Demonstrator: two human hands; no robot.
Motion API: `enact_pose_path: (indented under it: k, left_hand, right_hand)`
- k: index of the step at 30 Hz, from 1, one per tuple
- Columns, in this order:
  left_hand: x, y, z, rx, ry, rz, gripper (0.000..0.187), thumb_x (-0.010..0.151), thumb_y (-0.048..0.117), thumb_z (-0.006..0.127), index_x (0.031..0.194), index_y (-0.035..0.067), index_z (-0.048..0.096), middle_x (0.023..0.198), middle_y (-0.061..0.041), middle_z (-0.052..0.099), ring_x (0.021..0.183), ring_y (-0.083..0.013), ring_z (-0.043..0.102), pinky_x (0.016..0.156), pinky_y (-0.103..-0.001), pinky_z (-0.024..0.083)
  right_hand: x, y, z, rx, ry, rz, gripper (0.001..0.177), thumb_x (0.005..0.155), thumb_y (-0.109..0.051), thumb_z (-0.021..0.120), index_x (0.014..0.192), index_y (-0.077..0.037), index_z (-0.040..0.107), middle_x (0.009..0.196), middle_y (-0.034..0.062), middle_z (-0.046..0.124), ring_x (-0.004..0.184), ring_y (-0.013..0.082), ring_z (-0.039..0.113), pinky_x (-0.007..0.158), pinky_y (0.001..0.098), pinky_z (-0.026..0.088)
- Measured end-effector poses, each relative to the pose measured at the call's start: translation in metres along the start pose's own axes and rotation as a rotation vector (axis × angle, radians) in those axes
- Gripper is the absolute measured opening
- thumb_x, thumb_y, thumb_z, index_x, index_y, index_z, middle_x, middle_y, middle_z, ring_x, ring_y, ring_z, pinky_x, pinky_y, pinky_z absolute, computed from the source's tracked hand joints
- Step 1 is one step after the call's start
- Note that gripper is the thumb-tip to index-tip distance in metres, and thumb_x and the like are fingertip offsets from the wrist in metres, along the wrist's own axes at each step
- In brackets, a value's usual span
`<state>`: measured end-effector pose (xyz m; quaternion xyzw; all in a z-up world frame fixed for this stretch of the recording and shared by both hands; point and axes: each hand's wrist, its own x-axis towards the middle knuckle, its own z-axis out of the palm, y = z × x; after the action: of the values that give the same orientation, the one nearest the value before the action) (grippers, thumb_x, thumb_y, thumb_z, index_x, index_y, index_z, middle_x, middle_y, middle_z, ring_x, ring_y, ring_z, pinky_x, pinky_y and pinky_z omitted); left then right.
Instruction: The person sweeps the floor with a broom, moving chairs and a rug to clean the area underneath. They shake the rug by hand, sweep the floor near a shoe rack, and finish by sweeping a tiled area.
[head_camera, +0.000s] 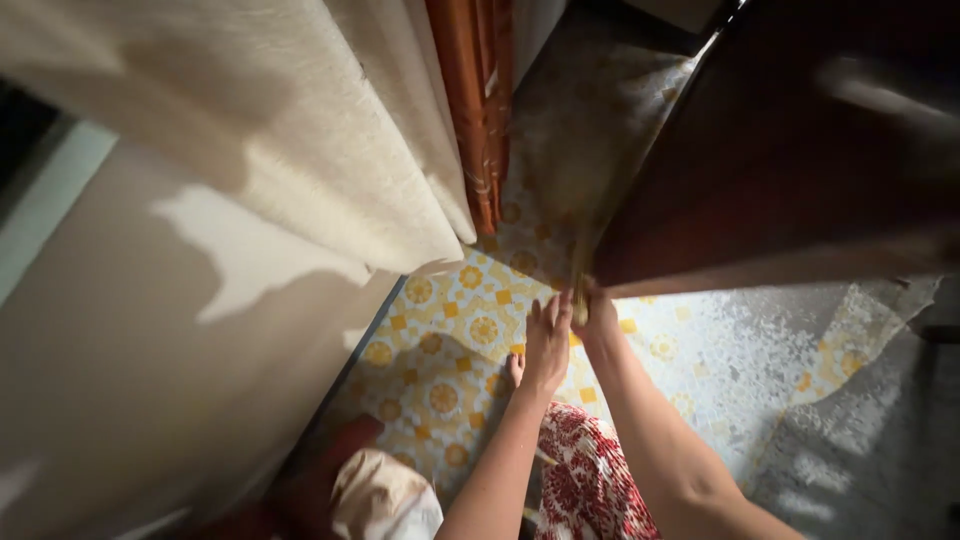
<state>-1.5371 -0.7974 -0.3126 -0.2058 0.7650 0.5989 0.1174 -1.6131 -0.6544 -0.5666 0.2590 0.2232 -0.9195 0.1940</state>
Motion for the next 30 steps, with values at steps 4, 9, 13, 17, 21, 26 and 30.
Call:
enact_pose_path:
  k: [4,9,13,17,21,26,30]
  left_hand:
    - [-0.064,-0.029,0.029,-0.146,-0.136,-0.279,0.072,0.097,0.055,0.043,0.146,0.003,0.036,0.122,-0.035,0.066,0.120,-0.0427,0.068,0.101,-0.048,0.056]
    - [-0.157,-0.079,0.085,0.304,-0.329,0.075,0.042,0.103,0.041,0.046,0.111,0.004,0.064,0.110,-0.027,0.065,0.110,-0.0466,0.057,0.095,-0.052,0.047]
    - [-0.206,-0.076,0.123,0.397,-0.520,0.231,0.042,0.104,0.036,0.039,0.111,0.004,0.065,0.110,-0.024,0.066,0.109,-0.0430,0.061,0.095,-0.052,0.047]
    - [-0.231,-0.029,0.137,0.360,-0.581,0.188,0.049,0.104,0.044,0.044,0.108,0.000,0.065,0.113,-0.029,0.066,0.112,-0.0455,0.060,0.099,-0.053,0.045]
    - [-0.238,0.010,0.157,0.360,-0.691,-0.012,0.056,0.099,0.049,0.044,0.111,-0.001,0.068,0.113,-0.030,0.069,0.111,-0.0444,0.065,0.099,-0.049,0.048]
    - [-0.258,-0.001,0.201,0.386,-0.661,0.061,0.066,0.100,0.049,0.047,0.135,-0.006,0.057,0.132,-0.031,0.062,0.127,-0.0429,0.058,0.109,-0.046,0.043]
    - [-0.297,0.030,0.227,0.407,-0.657,0.096,0.070,0.102,0.040,0.052,0.151,-0.007,0.035,0.149,-0.032,0.046,0.137,-0.0445,0.046,0.115,-0.047,0.032]
  right_hand:
    - [-0.169,0.007,0.029,-0.224,0.401,0.294,0.028,0.105,-0.031,0.045,0.112,-0.010,0.061,0.096,0.0092,0.070,0.084,0.0229,0.069,0.074,0.0403,0.059]
    - [-0.311,-0.027,-0.040,-0.444,0.443,0.490,0.027,0.102,-0.026,0.048,0.109,-0.004,0.063,0.091,0.0136,0.072,0.075,0.0248,0.069,0.063,0.0388,0.060]
    - [-0.347,-0.094,-0.101,-0.522,0.437,0.634,0.030,0.100,-0.026,0.054,0.102,0.001,0.067,0.073,0.0165,0.068,0.052,0.0250,0.063,0.044,0.0365,0.052]
    - [-0.339,-0.165,-0.079,-1.246,0.618,0.426,0.028,0.091,-0.022,0.070,0.083,0.004,0.071,0.065,0.0195,0.067,0.047,0.0295,0.064,0.041,0.0440,0.050]
    - [-0.339,-0.212,-0.020,-1.631,0.670,0.253,0.025,0.090,-0.019,0.067,0.082,0.005,0.068,0.062,0.0187,0.066,0.044,0.0287,0.064,0.039,0.0433,0.051]
    - [-0.465,-0.230,0.022,-1.602,0.542,0.025,0.017,0.086,-0.015,0.065,0.099,-0.004,0.063,0.070,0.0182,0.066,0.060,0.0308,0.066,0.056,0.0458,0.053]
    - [-0.605,-0.232,0.044,-1.437,0.376,0.247,0.051,0.082,-0.010,0.067,0.131,-0.018,0.055,0.083,0.0103,0.073,0.070,0.0204,0.068,0.062,0.0385,0.058]
